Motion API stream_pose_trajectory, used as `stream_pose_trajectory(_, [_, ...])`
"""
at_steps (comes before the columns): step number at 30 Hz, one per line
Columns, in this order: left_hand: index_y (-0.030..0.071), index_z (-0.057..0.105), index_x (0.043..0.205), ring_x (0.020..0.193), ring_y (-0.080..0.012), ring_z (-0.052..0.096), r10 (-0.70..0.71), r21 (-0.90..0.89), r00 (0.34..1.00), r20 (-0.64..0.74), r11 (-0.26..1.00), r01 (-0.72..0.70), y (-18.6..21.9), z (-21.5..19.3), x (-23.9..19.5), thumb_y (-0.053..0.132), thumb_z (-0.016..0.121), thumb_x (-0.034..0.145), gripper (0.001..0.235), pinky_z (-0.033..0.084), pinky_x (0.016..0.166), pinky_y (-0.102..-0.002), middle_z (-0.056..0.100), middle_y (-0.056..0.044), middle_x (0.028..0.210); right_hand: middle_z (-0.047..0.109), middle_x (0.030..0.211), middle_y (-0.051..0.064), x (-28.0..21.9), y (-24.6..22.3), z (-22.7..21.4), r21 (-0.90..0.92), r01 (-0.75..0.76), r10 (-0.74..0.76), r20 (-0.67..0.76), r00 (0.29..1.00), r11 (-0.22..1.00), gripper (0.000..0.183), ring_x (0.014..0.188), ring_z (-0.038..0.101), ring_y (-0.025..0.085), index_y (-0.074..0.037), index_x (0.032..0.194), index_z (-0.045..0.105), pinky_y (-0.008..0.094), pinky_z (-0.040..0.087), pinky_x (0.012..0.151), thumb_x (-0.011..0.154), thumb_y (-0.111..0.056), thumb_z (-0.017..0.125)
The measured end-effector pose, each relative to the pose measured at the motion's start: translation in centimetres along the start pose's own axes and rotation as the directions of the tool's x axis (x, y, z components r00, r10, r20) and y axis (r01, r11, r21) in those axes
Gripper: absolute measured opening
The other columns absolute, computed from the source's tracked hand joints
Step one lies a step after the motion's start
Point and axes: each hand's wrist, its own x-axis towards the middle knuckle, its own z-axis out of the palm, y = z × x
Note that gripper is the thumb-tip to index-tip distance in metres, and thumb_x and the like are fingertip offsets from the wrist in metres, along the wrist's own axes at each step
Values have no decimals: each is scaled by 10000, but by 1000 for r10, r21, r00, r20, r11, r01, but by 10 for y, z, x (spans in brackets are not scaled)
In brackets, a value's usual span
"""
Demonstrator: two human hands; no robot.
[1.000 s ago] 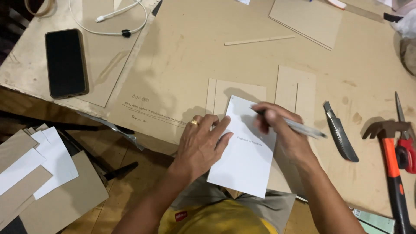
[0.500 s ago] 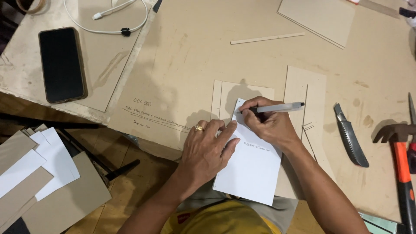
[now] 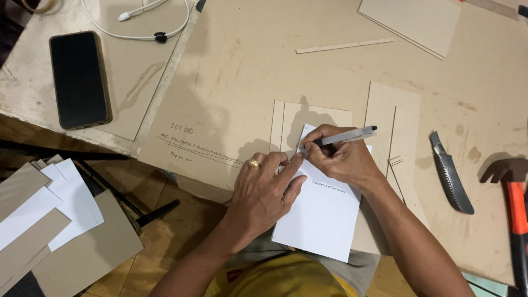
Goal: The person marks a white book cover with a marker, aligns it with wooden strips, and uses a utility knife to cut the cover along the edges. The person handles the book and strips repeatedly to ensure alignment before cutting.
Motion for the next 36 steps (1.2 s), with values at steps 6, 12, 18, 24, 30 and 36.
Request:
stream_pose_trajectory(6, [128,751,1161,826,-293,661,-11,-6,1000,4,1000,11,0,0,-1,322,623,982,293,523,616,-381,618,-102,926,534,460,60,-2,-1,0,7,-19,19,-5,1000,1000,105,445,452,94,-5,911,756,233,410,457,848,-42,680])
stream_pose_trajectory(12, [123,750,1165,832,-294,656,-10,-4,1000,13,1000,10,0,0,0,315,614,990,293,514,618,-380,611,-105,931,549,437,78,0,1,1,1,-14,14,12,1000,1000,104,418,446,98,-2,885,763,227,409,446,839,-41,679])
stream_pose_trajectory(18, [125,735,1206,835,-306,678,-39,-51,998,51,998,42,1,-5,-5,299,629,981,304,530,612,-389,625,-109,924,572,511,99,-3,-2,0,22,-61,62,-46,997,998,119,448,467,97,-2,933,753,230,408,430,850,-42,677])
stream_pose_trajectory(24, [97,620,1286,1062,-286,675,-193,-368,957,219,892,264,27,-44,-45,286,665,978,364,585,873,-446,653,-154,1197,617,694,26,-18,0,-22,244,-275,322,-177,930,930,100,548,437,61,-69,981,722,199,325,458,987,-91,625])
stream_pose_trajectory(30, [124,654,850,542,-92,559,-497,-474,856,143,724,500,58,-35,-109,374,792,867,286,487,476,-257,640,22,647,659,785,90,-86,-35,-43,84,-205,221,-346,912,975,178,558,492,104,-26,1093,681,217,416,532,1047,-189,623])
stream_pose_trajectory(36, [142,719,804,625,-117,693,-660,-384,522,541,358,851,79,-29,-107,486,595,945,392,586,581,-259,774,-10,773,759,1150,159,-198,-44,-27,-133,-327,271,-325,906,936,437,1054,739,269,-50,1169,714,392,637,877,947,-402,581])
